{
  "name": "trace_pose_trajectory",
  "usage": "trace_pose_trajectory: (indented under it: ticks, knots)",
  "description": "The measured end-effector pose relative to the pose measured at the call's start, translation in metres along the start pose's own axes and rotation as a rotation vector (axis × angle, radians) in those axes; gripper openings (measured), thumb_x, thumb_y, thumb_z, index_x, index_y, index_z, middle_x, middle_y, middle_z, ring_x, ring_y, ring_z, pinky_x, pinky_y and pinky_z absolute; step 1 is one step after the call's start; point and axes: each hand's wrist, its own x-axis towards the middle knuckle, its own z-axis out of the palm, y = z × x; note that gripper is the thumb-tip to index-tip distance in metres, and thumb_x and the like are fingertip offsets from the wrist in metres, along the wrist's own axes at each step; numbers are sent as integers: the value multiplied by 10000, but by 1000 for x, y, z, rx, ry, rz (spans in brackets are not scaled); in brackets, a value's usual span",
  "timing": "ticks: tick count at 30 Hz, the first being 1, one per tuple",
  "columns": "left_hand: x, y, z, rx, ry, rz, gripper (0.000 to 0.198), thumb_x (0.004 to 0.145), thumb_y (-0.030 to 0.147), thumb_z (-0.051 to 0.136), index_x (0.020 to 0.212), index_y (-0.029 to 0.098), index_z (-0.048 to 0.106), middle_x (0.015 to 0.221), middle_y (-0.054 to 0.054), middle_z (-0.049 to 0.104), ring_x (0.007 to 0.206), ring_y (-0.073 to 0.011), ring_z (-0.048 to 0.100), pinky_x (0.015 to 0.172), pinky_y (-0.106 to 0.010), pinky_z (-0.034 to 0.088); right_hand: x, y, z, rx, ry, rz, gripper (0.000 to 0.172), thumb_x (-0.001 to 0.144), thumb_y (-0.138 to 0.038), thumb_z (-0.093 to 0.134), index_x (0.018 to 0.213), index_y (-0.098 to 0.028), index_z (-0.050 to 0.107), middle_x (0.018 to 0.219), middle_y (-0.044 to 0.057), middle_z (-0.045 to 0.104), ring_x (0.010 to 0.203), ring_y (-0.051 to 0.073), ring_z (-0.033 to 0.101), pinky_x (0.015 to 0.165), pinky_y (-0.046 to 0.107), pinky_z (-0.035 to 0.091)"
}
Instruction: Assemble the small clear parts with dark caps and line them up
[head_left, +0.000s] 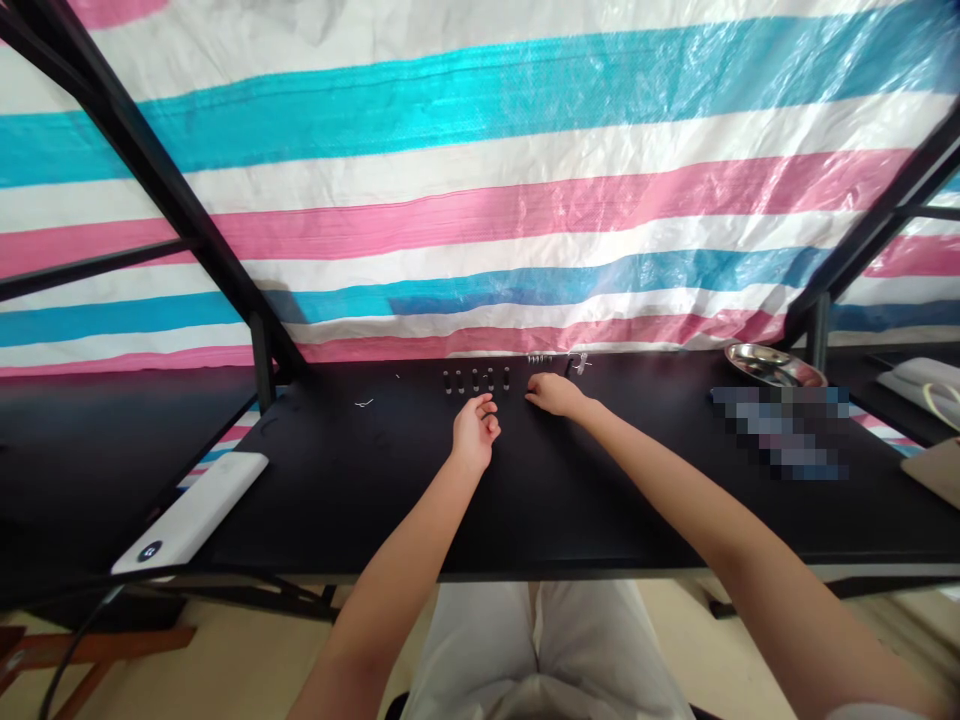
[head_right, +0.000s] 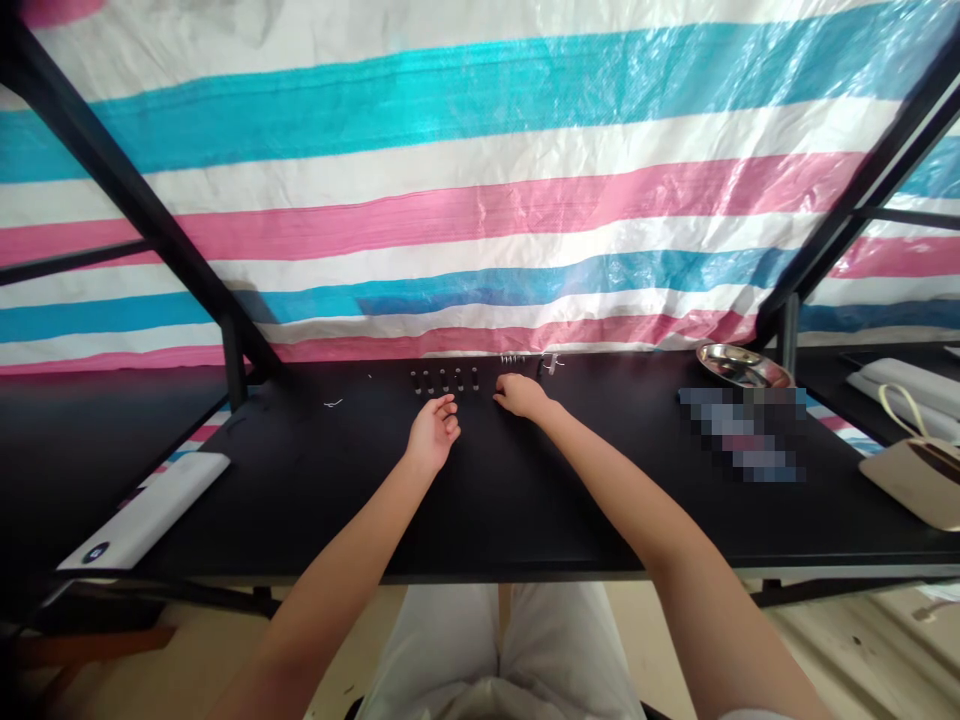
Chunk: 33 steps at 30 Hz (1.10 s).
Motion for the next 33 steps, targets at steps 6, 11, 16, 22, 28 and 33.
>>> trace_pose_trajectory:
  ticks: [6, 11, 16, 22, 28, 33]
  knots:
    - [0, -1, 0, -5, -5, 6, 113, 685, 216, 527, 768, 139, 527, 552, 43, 492, 334, -25, 306, 373, -193, 176, -24, 39, -30, -21, -108, 8, 116, 732, -243, 613, 823, -178, 643, 776, 37, 656, 696, 151, 600, 636, 231, 425]
    - [1, -2, -1, -1, -10, 7, 121, 675, 217, 532, 765, 136, 529, 554, 40, 494, 334, -27, 312, 369, -194, 170, -34, 71, -60, 32, -202, 288, 164, 735, -289, 594, 670, -150, 652, 620, 60, 647, 618, 181, 608, 582, 254, 425]
    - [1, -3, -1, 14, -12, 5, 130, 669, 220, 540, 769, 137, 533, 549, 41, 491, 334, -31, 313, 369, -195, 172, -27, 91, -52, 137, 244, 389, 269, 752, -330, 568, 890, -124, 671, 897, 100, 683, 834, 210, 622, 716, 273, 445]
    - [-1, 0, 1, 18, -3, -13, 120, 671, 206, 535, 765, 130, 538, 529, 42, 486, 331, -28, 312, 374, -190, 174, -10, 96, -27, 420, 348, 506, 415, 713, -326, 608, 1065, -106, 628, 1033, 120, 663, 947, 215, 612, 803, 277, 453]
    - [-2, 0, 1, 40, -14, 4, 155, 644, 220, 562, 766, 127, 542, 529, 45, 489, 333, -26, 319, 377, -188, 182, -5, 87, -26, 437, 445, 550, 298, 697, -307, 604, 921, -129, 687, 914, 84, 698, 884, 215, 633, 791, 286, 461]
    - [-4, 0, 2, 42, -28, 5, 165, 636, 228, 571, 763, 127, 543, 525, 46, 486, 333, -24, 322, 379, -187, 184, -3, 83, -25, 412, 476, 526, 193, 727, -232, 550, 836, -145, 683, 822, 69, 698, 785, 192, 636, 741, 289, 460]
